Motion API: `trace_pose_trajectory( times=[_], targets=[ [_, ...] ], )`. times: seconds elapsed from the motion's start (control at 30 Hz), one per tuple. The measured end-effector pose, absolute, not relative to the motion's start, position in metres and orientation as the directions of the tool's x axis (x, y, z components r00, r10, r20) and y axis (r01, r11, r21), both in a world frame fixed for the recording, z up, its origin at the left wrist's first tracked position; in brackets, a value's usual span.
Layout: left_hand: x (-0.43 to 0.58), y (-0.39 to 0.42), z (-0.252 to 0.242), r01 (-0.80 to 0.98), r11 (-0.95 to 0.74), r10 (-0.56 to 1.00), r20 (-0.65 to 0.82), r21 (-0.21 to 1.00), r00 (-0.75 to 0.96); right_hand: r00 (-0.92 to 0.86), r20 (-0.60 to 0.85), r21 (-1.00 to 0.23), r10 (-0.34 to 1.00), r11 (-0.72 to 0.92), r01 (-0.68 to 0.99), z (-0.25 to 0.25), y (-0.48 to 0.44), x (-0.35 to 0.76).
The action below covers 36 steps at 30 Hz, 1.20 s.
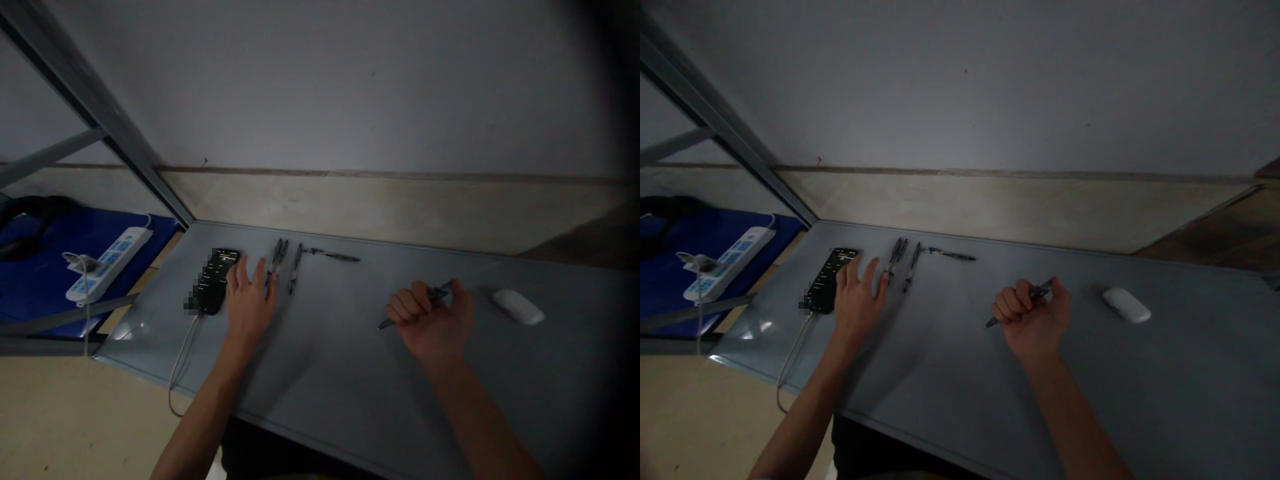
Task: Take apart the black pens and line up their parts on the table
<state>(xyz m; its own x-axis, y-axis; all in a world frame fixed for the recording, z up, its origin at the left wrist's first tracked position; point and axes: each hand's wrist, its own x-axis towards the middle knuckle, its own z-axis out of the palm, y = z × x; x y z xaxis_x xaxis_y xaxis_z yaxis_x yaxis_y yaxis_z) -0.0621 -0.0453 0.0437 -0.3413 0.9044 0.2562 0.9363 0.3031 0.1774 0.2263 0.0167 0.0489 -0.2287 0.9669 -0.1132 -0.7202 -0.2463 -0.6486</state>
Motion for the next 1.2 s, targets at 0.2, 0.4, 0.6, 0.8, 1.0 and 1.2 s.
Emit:
trace_pose_trajectory(
  times=[0.2, 0.4, 0.6, 0.8, 1.0, 1.2],
  targets=[
    [-0.051, -0.045, 0.037, 0.952, 0.245, 0.939, 0.199, 0.185, -0.28, -0.265, -0.121, -0.657, 0.956, -0.278, -0.701, 0.048, 0.017, 0.227],
    [-0.057, -0.045, 0.025, 0.94, 0.321, 0.917, 0.209, 0.114, -0.339, -0.265, -0.123, -0.645, 0.956, -0.28, -0.711, 0.046, 0.015, 0.229],
    [-0.067, -0.04, 0.014, 0.944, 0.288, 0.91, 0.261, 0.16, -0.322, -0.214, -0.134, -0.628, 0.968, -0.25, -0.737, 0.046, 0.015, 0.228],
    [-0.072, -0.036, 0.008, 0.928, 0.336, 0.871, 0.322, 0.159, -0.37, -0.271, -0.126, -0.603, 0.954, -0.29, -0.743, 0.041, 0.017, 0.228],
    [-0.064, -0.039, 0.013, 0.899, 0.398, 0.846, 0.306, 0.182, -0.437, -0.288, -0.117, -0.592, 0.951, -0.3, -0.748, 0.04, 0.019, 0.229],
    [-0.067, -0.039, 0.013, 0.88, 0.403, 0.841, 0.278, 0.251, -0.464, -0.274, -0.13, -0.608, 0.953, -0.295, -0.738, 0.04, 0.018, 0.229]
  ],
)
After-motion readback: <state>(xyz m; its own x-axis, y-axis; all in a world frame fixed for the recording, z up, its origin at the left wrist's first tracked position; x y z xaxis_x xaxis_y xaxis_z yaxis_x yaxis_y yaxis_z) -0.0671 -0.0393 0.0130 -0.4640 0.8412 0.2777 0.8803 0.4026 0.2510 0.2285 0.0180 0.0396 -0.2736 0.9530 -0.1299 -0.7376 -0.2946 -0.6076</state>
